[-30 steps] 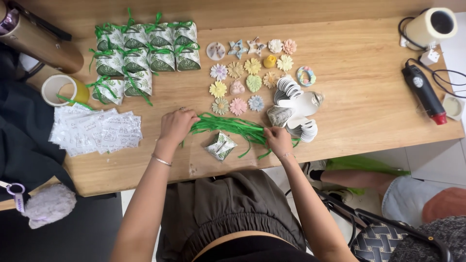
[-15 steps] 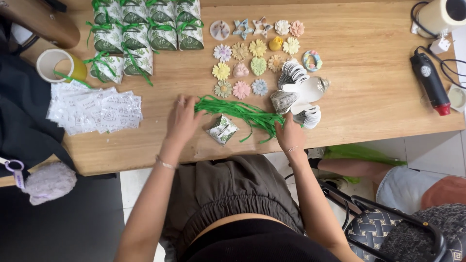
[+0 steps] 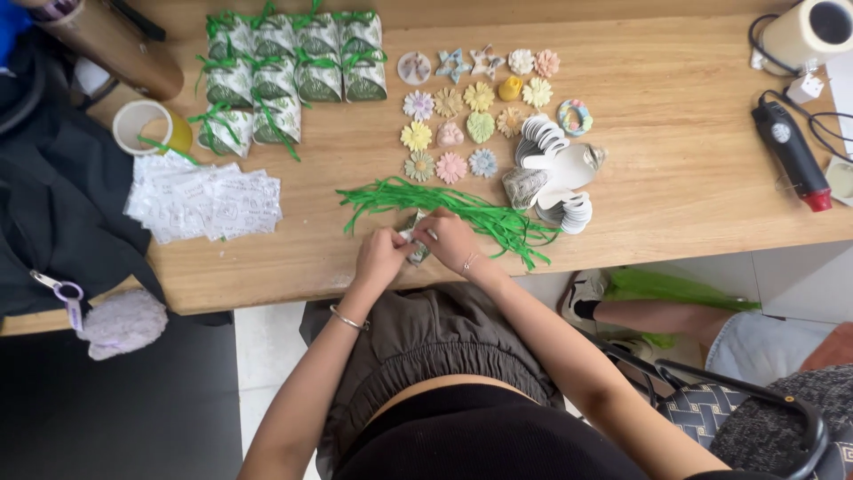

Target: The recorder is packaging decorative flower-shaped candles into paper boxes and tying them with green string.

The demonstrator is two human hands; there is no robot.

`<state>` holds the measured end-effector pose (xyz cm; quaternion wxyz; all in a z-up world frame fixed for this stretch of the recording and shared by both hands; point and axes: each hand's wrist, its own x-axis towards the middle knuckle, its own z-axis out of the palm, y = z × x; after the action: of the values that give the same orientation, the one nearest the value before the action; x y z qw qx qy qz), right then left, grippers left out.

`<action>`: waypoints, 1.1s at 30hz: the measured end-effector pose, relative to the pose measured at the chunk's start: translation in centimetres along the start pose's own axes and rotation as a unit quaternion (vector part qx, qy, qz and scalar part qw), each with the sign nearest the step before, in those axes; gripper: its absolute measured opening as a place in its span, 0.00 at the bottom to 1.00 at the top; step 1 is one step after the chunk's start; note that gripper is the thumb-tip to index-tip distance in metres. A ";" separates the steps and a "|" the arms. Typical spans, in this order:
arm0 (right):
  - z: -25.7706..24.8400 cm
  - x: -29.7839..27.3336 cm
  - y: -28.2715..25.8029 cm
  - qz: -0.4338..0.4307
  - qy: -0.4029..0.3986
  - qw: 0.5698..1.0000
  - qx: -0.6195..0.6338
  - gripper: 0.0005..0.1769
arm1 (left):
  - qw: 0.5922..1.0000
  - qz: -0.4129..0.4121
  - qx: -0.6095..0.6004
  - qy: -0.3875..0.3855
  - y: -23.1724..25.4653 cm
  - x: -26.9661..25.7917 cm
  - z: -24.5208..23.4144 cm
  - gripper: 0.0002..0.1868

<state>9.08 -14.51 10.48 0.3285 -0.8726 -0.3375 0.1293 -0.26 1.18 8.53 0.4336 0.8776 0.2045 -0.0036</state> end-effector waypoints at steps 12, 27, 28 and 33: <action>0.5 1.1 1.8 0.070 -0.027 0.994 0.076 0.09 | 0.879 -0.200 -0.395 -0.174 -5.5 1.4 2.7 0.11; -1.5 -1.3 0.0 -0.021 -0.009 0.999 -0.024 0.25 | 0.954 0.080 -0.277 -0.086 -1.8 0.0 1.6 0.14; -1.6 -1.2 0.6 -0.022 -0.011 0.999 -0.024 0.25 | 0.954 0.079 -0.277 -0.084 -1.5 -0.1 1.4 0.14; -2.0 -1.3 3.9 0.063 0.036 0.990 0.123 0.18 | 0.984 0.092 -0.150 -0.007 -0.7 -0.5 0.3 0.11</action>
<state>10.96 -18.55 9.38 0.4364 -0.8492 -0.2515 0.1585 -0.87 1.16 7.93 0.5602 0.8177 0.1179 0.0606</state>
